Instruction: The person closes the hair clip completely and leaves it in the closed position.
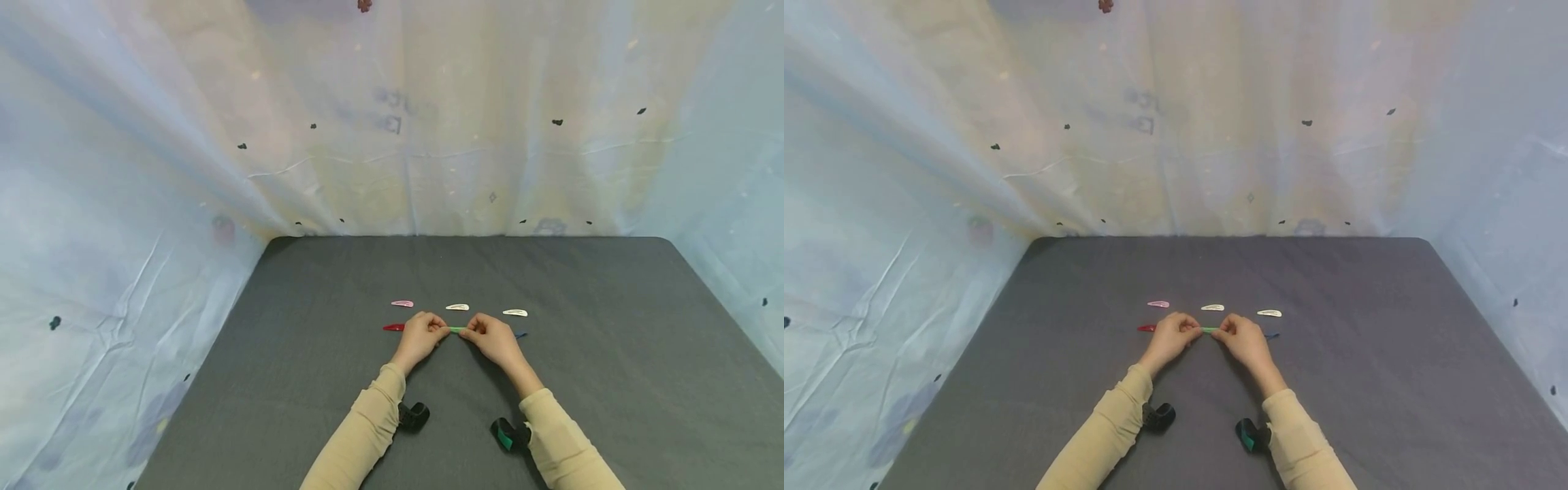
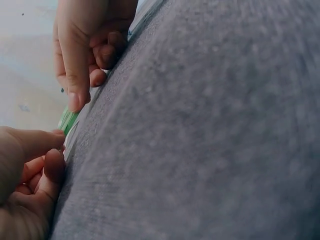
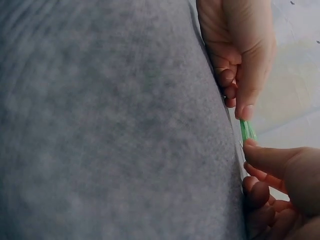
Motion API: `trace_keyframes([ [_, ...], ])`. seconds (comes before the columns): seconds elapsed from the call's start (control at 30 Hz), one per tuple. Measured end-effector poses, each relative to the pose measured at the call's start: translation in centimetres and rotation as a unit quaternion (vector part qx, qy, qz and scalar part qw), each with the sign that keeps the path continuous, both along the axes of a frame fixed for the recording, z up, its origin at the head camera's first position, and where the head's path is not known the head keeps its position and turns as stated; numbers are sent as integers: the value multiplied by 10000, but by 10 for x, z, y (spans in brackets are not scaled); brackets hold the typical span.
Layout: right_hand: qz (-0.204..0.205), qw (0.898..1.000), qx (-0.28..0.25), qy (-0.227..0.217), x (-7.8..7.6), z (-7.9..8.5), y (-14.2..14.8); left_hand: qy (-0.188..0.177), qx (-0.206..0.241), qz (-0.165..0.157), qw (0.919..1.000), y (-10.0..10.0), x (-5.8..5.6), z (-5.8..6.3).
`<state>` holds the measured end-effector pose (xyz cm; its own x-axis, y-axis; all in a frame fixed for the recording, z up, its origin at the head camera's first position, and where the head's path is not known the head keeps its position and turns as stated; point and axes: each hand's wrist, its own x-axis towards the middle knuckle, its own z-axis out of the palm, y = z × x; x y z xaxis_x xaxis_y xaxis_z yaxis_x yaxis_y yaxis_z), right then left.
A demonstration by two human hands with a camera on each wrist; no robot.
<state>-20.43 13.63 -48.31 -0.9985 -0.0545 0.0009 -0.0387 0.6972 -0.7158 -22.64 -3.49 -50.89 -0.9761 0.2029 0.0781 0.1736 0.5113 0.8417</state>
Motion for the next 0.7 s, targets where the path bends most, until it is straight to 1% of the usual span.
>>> trace_keyframes([
  [0.07,-28,10000,17,-1,0,0,0,143,-154,44,9998,1,2,2],
  [0.13,-42,10000,52,-32,0,0,0,403,-473,72,9980,3,4,4],
  [0.23,-27,9999,123,-104,1,0,1,783,-1054,90,9913,5,8,7],
  [0.33,10,9998,173,-127,2,0,2,1029,-1433,42,9843,7,9,8],
  [0.53,105,9997,186,-90,3,1,3,1130,-1606,30,9805,8,11,10],
  [0.6,122,9997,204,-64,4,1,3,1226,-1645,8,9787,8,11,10],
  [0.7,121,9996,263,-54,3,2,1,1455,-1775,-72,9733,8,12,11],
])
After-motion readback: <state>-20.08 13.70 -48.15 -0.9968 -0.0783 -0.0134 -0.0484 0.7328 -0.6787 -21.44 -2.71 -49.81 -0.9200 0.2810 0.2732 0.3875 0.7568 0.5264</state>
